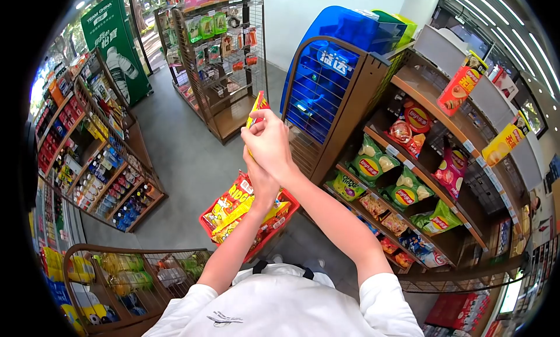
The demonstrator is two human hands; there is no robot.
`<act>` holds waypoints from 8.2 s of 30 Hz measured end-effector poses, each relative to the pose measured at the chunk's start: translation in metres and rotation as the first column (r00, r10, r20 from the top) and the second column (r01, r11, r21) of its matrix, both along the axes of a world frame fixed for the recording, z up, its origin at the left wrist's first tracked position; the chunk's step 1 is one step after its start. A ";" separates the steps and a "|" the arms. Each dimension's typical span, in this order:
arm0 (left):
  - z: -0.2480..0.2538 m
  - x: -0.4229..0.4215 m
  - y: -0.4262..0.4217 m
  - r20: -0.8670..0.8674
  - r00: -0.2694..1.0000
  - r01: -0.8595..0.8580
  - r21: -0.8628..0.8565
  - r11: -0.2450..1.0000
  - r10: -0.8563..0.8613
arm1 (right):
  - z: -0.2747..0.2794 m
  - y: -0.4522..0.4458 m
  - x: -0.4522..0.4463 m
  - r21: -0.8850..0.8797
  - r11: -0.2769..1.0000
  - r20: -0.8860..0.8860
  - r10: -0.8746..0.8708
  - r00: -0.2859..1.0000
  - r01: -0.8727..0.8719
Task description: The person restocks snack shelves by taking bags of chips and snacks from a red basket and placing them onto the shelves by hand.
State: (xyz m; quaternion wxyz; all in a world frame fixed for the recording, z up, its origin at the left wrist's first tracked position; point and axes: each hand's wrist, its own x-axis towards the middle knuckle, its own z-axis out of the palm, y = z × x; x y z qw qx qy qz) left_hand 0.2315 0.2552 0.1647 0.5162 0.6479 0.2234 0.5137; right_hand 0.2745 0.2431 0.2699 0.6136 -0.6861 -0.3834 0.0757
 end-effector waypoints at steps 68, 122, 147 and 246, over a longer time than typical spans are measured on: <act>0.020 0.046 -0.450 0.000 0.061 0.918 -0.393 0.056 -0.998 | -0.067 -0.585 -0.025 0.225 0.551 -0.619 -0.556 0.555 0.803; -0.026 -0.008 -0.315 -0.080 -0.159 0.951 -0.281 -0.131 -0.984 | -0.056 -0.490 -0.071 0.211 0.668 -0.388 -0.613 0.688 0.714; -0.037 -0.019 -0.311 -0.100 -0.099 0.956 -0.286 -0.067 -0.990 | -0.062 -0.486 -0.076 0.144 0.714 -0.415 -0.585 0.697 0.685; -0.746 0.237 -0.110 0.064 0.719 0.655 -0.395 0.644 -0.692 | -0.840 -0.256 0.244 -0.287 0.927 -0.502 -0.362 0.786 0.243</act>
